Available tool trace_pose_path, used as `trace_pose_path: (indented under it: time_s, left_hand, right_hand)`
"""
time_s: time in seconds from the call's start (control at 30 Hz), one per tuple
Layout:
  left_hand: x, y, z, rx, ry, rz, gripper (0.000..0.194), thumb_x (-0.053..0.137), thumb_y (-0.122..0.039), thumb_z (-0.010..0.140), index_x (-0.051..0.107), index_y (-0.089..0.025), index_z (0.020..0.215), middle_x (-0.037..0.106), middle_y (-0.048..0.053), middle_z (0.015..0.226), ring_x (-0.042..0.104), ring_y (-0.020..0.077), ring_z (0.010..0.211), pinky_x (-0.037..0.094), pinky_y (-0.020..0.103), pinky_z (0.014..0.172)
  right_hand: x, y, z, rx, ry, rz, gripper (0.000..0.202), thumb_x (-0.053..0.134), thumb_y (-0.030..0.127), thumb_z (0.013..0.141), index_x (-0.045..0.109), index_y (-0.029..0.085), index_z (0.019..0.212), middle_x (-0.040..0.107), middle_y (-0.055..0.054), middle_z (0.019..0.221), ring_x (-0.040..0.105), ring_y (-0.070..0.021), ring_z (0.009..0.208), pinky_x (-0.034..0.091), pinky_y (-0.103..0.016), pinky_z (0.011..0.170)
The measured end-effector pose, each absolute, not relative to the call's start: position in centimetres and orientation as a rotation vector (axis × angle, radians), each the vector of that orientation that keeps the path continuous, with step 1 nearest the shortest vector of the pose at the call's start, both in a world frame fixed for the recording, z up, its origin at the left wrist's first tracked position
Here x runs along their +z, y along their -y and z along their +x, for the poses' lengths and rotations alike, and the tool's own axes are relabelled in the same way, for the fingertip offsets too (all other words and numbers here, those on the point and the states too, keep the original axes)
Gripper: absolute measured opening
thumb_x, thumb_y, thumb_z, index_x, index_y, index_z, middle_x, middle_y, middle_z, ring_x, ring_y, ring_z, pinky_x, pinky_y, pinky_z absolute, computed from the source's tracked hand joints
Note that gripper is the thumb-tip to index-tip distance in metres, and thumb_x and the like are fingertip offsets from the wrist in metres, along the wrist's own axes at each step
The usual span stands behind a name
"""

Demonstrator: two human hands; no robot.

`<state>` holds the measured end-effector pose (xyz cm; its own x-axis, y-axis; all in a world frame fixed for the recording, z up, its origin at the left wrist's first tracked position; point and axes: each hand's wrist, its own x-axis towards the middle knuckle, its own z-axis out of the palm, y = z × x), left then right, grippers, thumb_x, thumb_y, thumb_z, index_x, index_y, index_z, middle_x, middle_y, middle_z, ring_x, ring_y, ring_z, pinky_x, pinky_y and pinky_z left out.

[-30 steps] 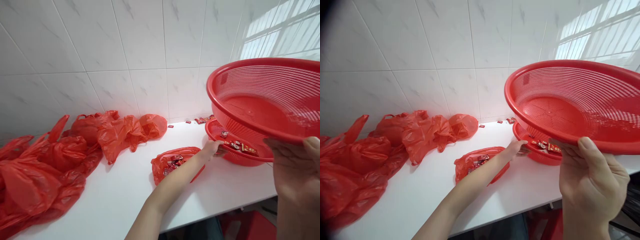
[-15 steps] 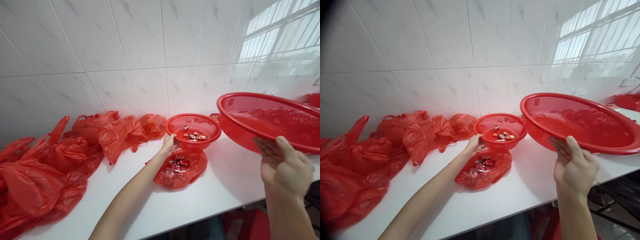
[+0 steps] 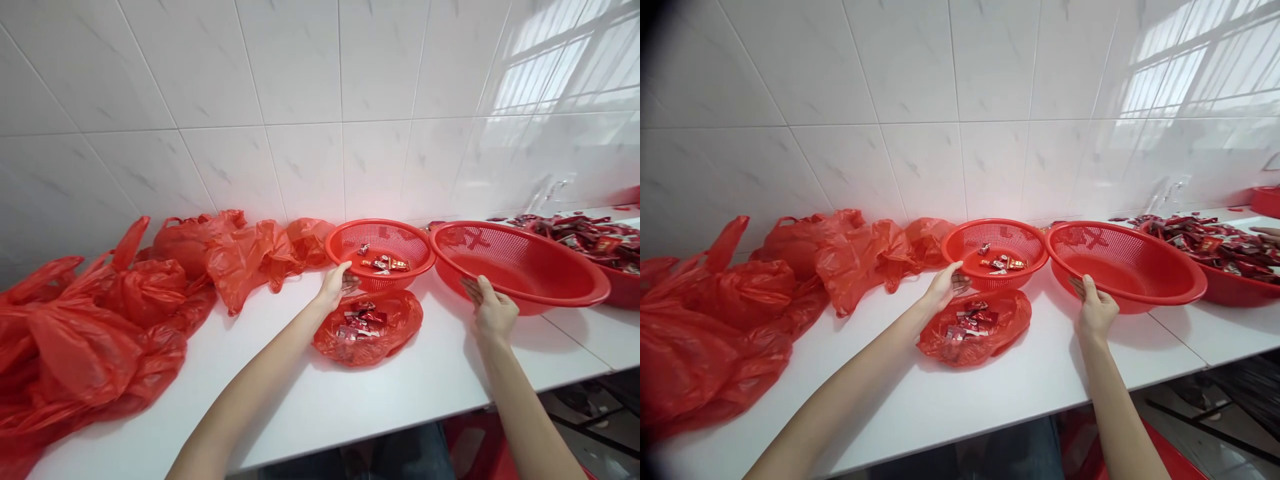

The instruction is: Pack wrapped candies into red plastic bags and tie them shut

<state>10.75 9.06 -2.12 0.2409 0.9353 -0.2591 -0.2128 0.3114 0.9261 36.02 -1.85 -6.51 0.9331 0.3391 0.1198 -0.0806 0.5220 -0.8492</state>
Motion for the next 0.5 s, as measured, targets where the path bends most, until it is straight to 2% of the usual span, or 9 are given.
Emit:
trace_pose_path:
  time_s: [0.1, 0.2, 0.3, 0.4, 0.5]
  left_hand:
    - [-1.6, -8.7, 9.8, 0.892, -1.009, 0.997, 0.02, 0.071, -0.031, 0.081, 0.061, -0.016, 0.071, 0.068, 0.003, 0.06, 0.067, 0.0146, 0.059, 0.054, 0.026, 0.068]
    - [-1.2, -7.9, 8.5, 0.84, -1.015, 1.124, 0.007, 0.069, -0.018, 0.076, 0.065, -0.015, 0.07, 0.07, 0.002, 0.062, 0.067, 0.0155, 0.063, 0.054, 0.027, 0.071]
    - [-1.1, -6.3, 6.9, 0.899, -1.008, 1.399, 0.007, 0.068, -0.013, 0.072, 0.071, -0.018, 0.075, 0.074, 0.001, 0.076, 0.067, 0.0161, 0.077, 0.053, 0.027, 0.08]
    - [-1.3, -4.3, 5.2, 0.858, -0.921, 1.944, 0.014, 0.06, -0.02, 0.081, 0.074, -0.021, 0.084, 0.077, 0.002, 0.093, 0.069, 0.0189, 0.089, 0.053, 0.03, 0.086]
    - [-1.7, -2.8, 3.8, 0.59, -0.869, 2.309, 0.026, 0.051, -0.02, 0.087, 0.075, -0.023, 0.097, 0.078, 0.003, 0.101, 0.071, 0.0216, 0.092, 0.053, 0.033, 0.089]
  right_hand:
    - [-7.2, 2.1, 36.4, 0.352, 0.296, -1.049, 0.043, 0.088, 0.051, 0.061, 0.068, 0.013, 0.066, 0.073, -0.005, 0.064, 0.075, -0.0203, 0.064, 0.066, -0.035, 0.076]
    - [-7.5, 2.8, 36.4, 0.509, 0.315, -1.11, 0.05, 0.087, 0.06, 0.057, 0.069, 0.014, 0.066, 0.072, -0.005, 0.063, 0.072, -0.0178, 0.061, 0.064, -0.029, 0.064]
    - [-7.3, 3.6, 35.2, 0.519, 0.442, -1.16, 0.047, 0.09, 0.058, 0.053, 0.069, 0.017, 0.063, 0.07, -0.002, 0.061, 0.068, -0.0157, 0.059, 0.06, -0.027, 0.062]
    - [-6.0, 4.4, 32.5, 0.387, 0.785, -1.173, 0.034, 0.085, 0.05, 0.068, 0.071, 0.02, 0.066, 0.069, 0.0, 0.063, 0.067, -0.0154, 0.063, 0.057, -0.028, 0.068]
    - [-3.8, 4.1, 29.4, 0.467, 1.356, -1.206, 0.028, 0.07, 0.045, 0.086, 0.074, 0.02, 0.074, 0.075, -0.004, 0.074, 0.069, -0.0186, 0.07, 0.056, -0.031, 0.071]
